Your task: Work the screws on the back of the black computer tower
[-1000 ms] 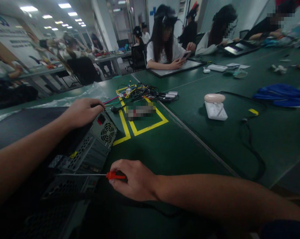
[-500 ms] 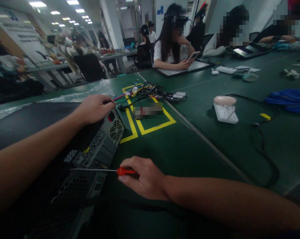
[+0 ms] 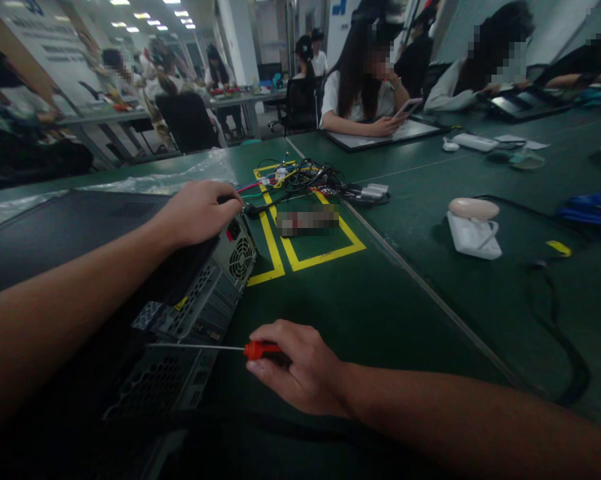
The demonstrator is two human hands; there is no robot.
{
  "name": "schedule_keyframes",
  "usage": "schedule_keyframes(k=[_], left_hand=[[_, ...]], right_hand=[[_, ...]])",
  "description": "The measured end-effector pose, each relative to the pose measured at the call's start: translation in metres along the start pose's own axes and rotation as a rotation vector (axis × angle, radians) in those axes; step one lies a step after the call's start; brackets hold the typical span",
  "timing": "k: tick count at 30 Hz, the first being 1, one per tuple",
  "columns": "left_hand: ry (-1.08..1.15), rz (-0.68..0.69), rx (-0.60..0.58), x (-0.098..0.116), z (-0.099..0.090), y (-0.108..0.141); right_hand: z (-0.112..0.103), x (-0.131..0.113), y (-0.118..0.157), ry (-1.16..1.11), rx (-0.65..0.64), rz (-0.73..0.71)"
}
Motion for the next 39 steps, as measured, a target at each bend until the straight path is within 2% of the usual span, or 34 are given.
schedule_keyframes(k=[9, 15, 21, 28, 39], left_hand=[[0.006, -0.004, 0.017, -0.0007, -0.0010, 0.0005], [0.031, 0.014, 0.025, -0.0002, -0.0021, 0.0004], [0.005, -0.008, 0.012, -0.0024, -0.0009, -0.0007], [0.010, 0.009, 0.014, -0.0006, -0.0011, -0.0005], [0.042, 0.011, 0.010, -0.0037, -0.0001, -0.0010]], right_hand=[[0.0049, 0.0037, -0.0005, 0.017, -0.057, 0.039], [0.0052, 0.0029, 0.0001, 0.007, -0.027, 0.013], [0.0095, 0.0071, -0.0005, 0.028, -0.086, 0.056], [0.0086, 0.0065, -0.0019, 0.028, -0.080, 0.066], [0.0083, 0.0030, -0.0014, 0.026, -0.079, 0.017]])
Point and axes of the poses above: each hand's wrist, its own y-axis away from the middle knuckle, its own z-axis out of the palm, x = y × z, the point moved 8 cm from there along -y, towards the middle knuckle, and after that the axes turned 4 degrees about y, right-handed, at the moved point
